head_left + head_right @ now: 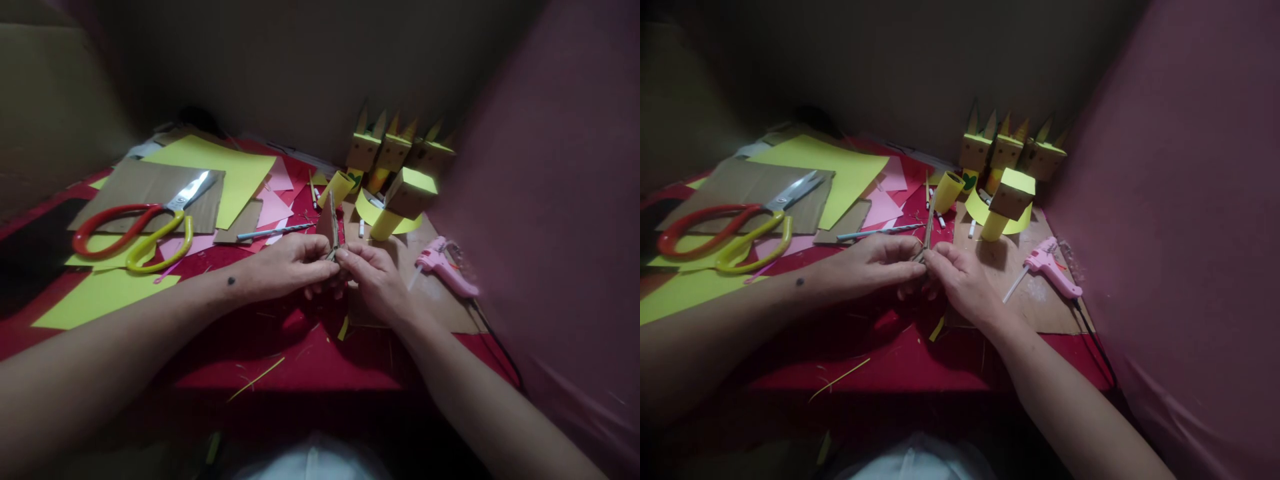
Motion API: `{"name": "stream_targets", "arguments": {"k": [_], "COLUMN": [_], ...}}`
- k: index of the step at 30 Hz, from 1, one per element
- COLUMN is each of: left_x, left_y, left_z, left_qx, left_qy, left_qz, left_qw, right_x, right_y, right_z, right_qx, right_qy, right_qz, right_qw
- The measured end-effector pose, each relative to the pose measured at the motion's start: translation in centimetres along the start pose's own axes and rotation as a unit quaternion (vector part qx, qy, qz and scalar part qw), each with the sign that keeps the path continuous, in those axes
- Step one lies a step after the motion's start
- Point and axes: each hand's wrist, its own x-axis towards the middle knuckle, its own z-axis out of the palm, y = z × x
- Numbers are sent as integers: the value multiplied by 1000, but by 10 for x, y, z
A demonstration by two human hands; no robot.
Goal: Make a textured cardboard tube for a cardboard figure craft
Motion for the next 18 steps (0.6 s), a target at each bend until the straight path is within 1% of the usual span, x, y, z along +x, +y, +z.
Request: {"name": "stream_targets", "arguments": {"k": [3, 5, 7, 13, 18], "left_x": [0, 0, 0, -1, -1], "left_y": [0, 0, 0, 1, 1], "left_z": [0, 0, 0, 3, 3], "left_qx": [-6, -2, 12, 92, 98], "left_qy": [-16, -15, 1, 81, 101], "left_qz": [3, -2, -6, 0, -18], "left_qw": [1000, 1000, 1000, 992, 990], "right_x": [0, 1, 1, 1, 0], "right_y": [0, 1, 2, 4, 5], "right_z": [0, -1, -1, 0, 0], "right_qx": [8, 14, 19, -2, 20], "right_qy": [3, 4, 2, 2, -17], "right_qz": [3, -1, -6, -23, -40], "right_qw": [1000, 1000, 1000, 1000, 999]}}
